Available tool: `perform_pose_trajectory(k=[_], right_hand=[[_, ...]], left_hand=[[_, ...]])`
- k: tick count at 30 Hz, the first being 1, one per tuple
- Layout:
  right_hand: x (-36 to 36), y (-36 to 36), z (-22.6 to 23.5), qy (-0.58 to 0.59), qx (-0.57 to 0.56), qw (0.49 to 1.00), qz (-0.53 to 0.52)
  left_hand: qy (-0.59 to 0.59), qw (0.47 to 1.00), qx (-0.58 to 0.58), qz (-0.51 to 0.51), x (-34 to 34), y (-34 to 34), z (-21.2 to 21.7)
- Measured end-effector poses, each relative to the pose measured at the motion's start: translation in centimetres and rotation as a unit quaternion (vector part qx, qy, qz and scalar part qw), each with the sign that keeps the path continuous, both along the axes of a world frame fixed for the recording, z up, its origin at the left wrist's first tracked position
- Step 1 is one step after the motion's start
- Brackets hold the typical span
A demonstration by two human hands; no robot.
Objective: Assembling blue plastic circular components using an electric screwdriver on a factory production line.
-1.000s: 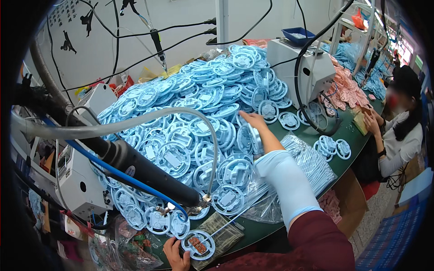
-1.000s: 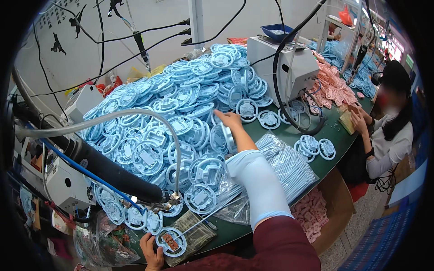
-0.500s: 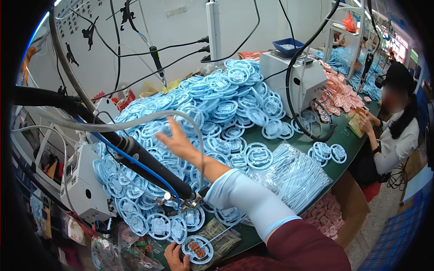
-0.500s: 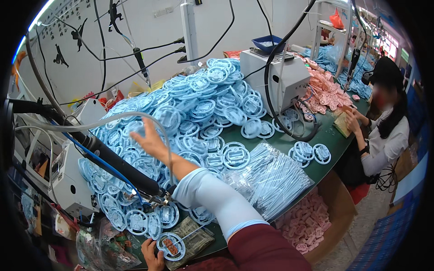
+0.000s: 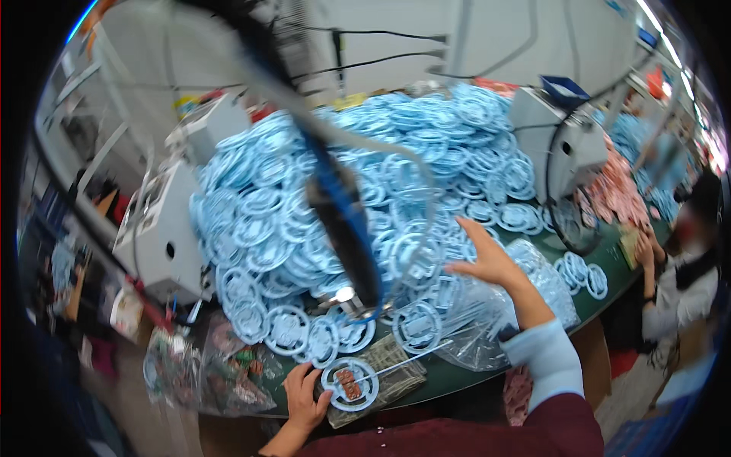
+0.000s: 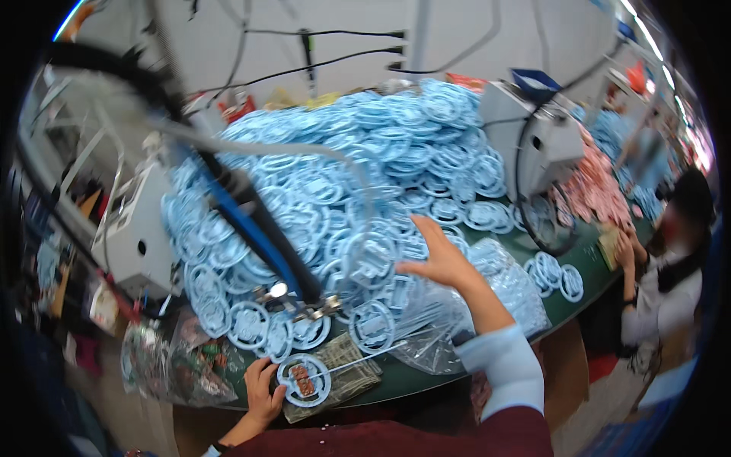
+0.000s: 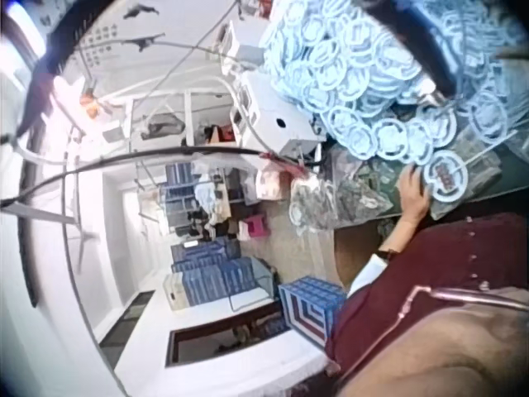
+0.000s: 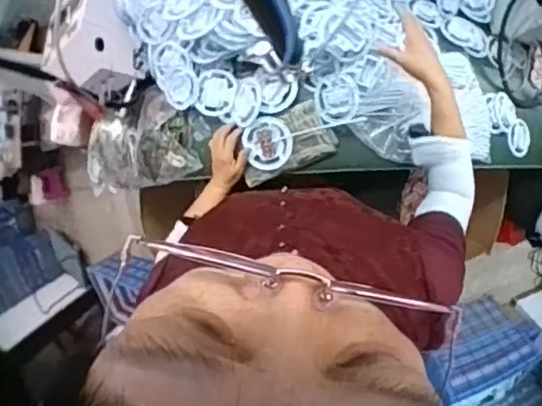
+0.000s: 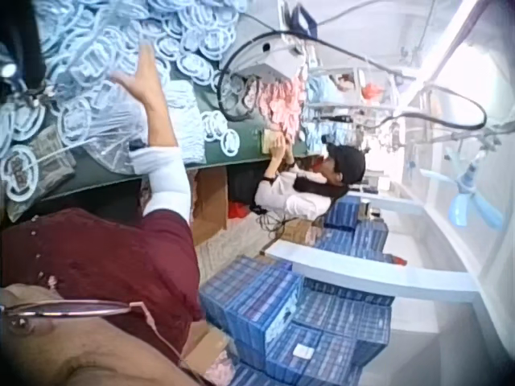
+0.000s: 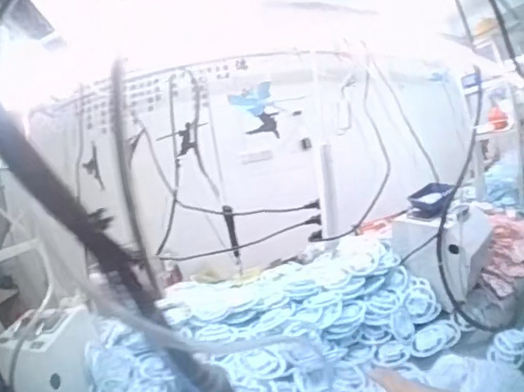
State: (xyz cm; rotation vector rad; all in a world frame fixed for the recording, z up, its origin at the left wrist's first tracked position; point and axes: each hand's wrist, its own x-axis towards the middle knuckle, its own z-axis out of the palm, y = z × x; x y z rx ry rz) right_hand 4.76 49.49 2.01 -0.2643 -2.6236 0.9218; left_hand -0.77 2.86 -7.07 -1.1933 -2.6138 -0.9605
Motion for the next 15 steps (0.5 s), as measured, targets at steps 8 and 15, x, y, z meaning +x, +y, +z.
perform_pose_trajectory(k=[8,15], right_hand=[[-8.0,-6.0,-6.9,0.105,-0.061,0.992,0.043],[-14.0,-10.2,-2.8,0.147,0.136,0.976,0.083]], left_hand=[[0.012,1.000,0.015,-0.022,0.0,-0.4,0.4],[0.041,0.998,0.033,-0.019,0.7,-0.5,0.4]])
